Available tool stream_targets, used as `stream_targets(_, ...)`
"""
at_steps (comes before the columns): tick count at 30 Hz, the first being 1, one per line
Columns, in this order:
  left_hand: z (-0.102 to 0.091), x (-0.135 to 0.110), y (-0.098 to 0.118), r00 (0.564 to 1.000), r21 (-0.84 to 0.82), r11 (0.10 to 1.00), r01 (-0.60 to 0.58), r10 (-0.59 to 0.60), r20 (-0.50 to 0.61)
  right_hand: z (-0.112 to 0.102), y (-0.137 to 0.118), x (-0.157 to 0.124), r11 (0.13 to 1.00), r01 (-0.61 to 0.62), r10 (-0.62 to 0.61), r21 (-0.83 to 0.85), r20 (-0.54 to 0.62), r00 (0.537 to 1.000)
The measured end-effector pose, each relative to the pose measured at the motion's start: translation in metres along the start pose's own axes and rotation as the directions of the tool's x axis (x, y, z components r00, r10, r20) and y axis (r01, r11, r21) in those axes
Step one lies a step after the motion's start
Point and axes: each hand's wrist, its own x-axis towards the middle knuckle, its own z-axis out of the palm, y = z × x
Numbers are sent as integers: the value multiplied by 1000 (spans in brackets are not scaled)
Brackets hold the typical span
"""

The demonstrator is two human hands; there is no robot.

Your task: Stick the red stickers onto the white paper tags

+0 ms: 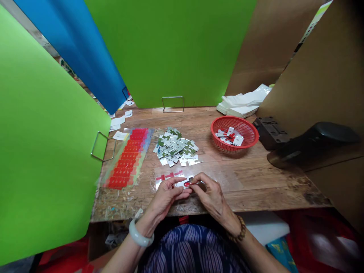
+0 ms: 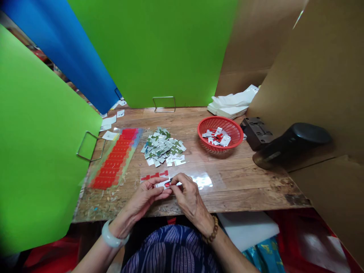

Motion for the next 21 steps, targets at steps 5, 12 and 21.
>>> stream_targets(5,4,0,0,1000,15,1000,-3,3,-21,1,2,-1,1000,10,-10,-16,-12,1000)
stream_targets(12,6,1,0,999,22,1000,-2,3,-35,1,1,-3,1000,22,-22,-20,-5,1000)
stream_targets(21,4,2,-1,1000,23,1000,4,-4,-28,2,2,-4,998,41,-42,-48,-7,999)
